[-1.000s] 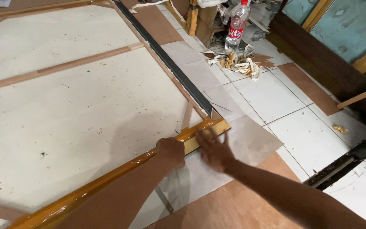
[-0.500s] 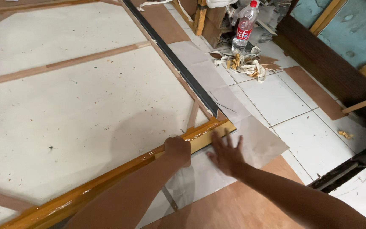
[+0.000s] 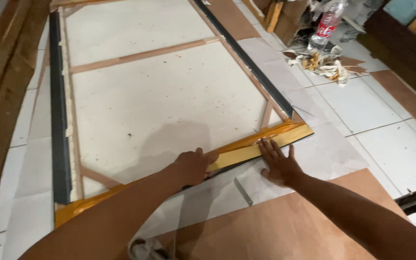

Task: The person applies yellow tape along the edges of a large rectangular frame lying on the floor. They smooth the tape with a cloth, cut it with a knife, and continue taping the remaining sides. The person then lifts the frame and places it against a wall.

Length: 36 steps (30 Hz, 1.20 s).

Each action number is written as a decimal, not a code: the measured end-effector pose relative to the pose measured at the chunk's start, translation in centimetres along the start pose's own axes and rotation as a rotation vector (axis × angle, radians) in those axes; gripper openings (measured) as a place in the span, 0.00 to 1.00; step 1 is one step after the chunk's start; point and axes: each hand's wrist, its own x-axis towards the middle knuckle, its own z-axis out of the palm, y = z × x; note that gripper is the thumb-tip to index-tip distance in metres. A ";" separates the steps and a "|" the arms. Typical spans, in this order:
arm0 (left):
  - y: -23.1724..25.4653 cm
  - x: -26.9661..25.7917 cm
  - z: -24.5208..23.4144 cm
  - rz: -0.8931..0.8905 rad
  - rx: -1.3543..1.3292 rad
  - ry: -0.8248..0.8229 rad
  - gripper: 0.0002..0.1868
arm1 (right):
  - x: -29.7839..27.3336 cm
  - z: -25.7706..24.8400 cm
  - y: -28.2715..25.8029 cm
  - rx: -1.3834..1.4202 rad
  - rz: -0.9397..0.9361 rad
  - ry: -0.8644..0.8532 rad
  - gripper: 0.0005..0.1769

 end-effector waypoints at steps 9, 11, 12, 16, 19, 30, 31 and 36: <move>-9.8 -9.5 8.4 -0.110 0.023 0.015 0.23 | 2.7 3.1 -4.9 0.070 0.188 0.116 0.52; -10.7 -8.4 9.9 -0.094 0.024 0.028 0.24 | 1.7 0.6 -9.3 0.081 0.104 0.162 0.54; -11.0 -7.6 10.6 -0.072 0.027 0.048 0.26 | 1.2 -0.7 -11.0 0.090 0.030 0.212 0.56; -12.0 -4.9 13.5 -0.042 0.036 0.108 0.24 | -1.7 -5.7 -18.2 0.146 -0.132 0.212 0.56; -12.3 -3.6 15.1 -0.049 0.065 0.163 0.23 | -2.7 -7.4 -21.2 0.120 -0.173 0.175 0.51; -11.8 -4.2 14.2 -0.039 0.075 0.101 0.26 | -2.8 -6.1 -22.7 0.127 -0.196 0.108 0.50; -11.8 -4.2 14.2 -0.040 0.076 0.102 0.26 | -2.9 -6.4 -22.8 0.127 -0.196 0.109 0.50; -11.5 -4.5 13.4 -0.052 0.071 0.053 0.29 | -3.0 -6.3 -23.2 0.151 -0.249 0.151 0.49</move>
